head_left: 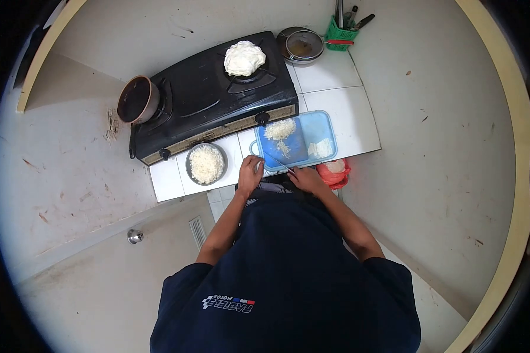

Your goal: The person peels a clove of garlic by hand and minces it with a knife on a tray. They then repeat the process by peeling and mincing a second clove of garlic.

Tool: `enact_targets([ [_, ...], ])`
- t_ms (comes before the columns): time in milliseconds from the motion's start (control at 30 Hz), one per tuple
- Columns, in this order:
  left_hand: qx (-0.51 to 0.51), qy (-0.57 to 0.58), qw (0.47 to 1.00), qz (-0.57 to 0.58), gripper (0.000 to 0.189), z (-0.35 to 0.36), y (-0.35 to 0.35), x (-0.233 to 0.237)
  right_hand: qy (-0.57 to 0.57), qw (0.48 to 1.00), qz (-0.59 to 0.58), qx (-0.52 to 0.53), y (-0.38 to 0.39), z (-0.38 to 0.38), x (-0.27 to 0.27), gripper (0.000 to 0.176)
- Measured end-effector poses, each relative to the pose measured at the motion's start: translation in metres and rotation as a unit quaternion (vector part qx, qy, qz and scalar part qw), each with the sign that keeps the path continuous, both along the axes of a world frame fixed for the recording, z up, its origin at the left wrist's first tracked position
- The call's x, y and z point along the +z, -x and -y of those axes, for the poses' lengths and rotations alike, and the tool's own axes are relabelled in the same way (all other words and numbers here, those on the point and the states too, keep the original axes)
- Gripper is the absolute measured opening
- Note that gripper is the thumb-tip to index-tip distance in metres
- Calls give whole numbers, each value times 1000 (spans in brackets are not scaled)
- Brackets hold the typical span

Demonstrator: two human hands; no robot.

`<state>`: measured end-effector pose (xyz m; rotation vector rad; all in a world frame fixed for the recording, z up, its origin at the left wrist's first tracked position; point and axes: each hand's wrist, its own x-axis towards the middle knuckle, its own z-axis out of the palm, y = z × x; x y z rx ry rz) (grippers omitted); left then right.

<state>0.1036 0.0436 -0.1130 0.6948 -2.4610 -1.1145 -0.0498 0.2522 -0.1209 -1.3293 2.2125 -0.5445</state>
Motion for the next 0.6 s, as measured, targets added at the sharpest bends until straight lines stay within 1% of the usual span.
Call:
enact_targets([
  [33,21,-47,999,3,15,0,-4,2,-1,1000,-1,4,6,0,2,41],
  [100,37,-68,997,1,16,2,-11,7,-65,998,-13,14,22,2,5,48],
  [133,49,-88,995,0,16,3,-13,10,-65,998,-14,19,31,3,8,48],
  [200,61,-76,995,-14,15,2,-16,15,-79,996,-23,31,54,7,12,48],
  [367,88,-99,991,-11,15,2,-17,21,-96,990,-59,85,100,30,33,47],
  [500,116,-105,988,6,17,0,-11,25,-96,988,-52,108,108,38,50,48],
  [600,132,-120,984,-17,19,2,-8,26,-80,989,-28,120,97,36,55,49],
])
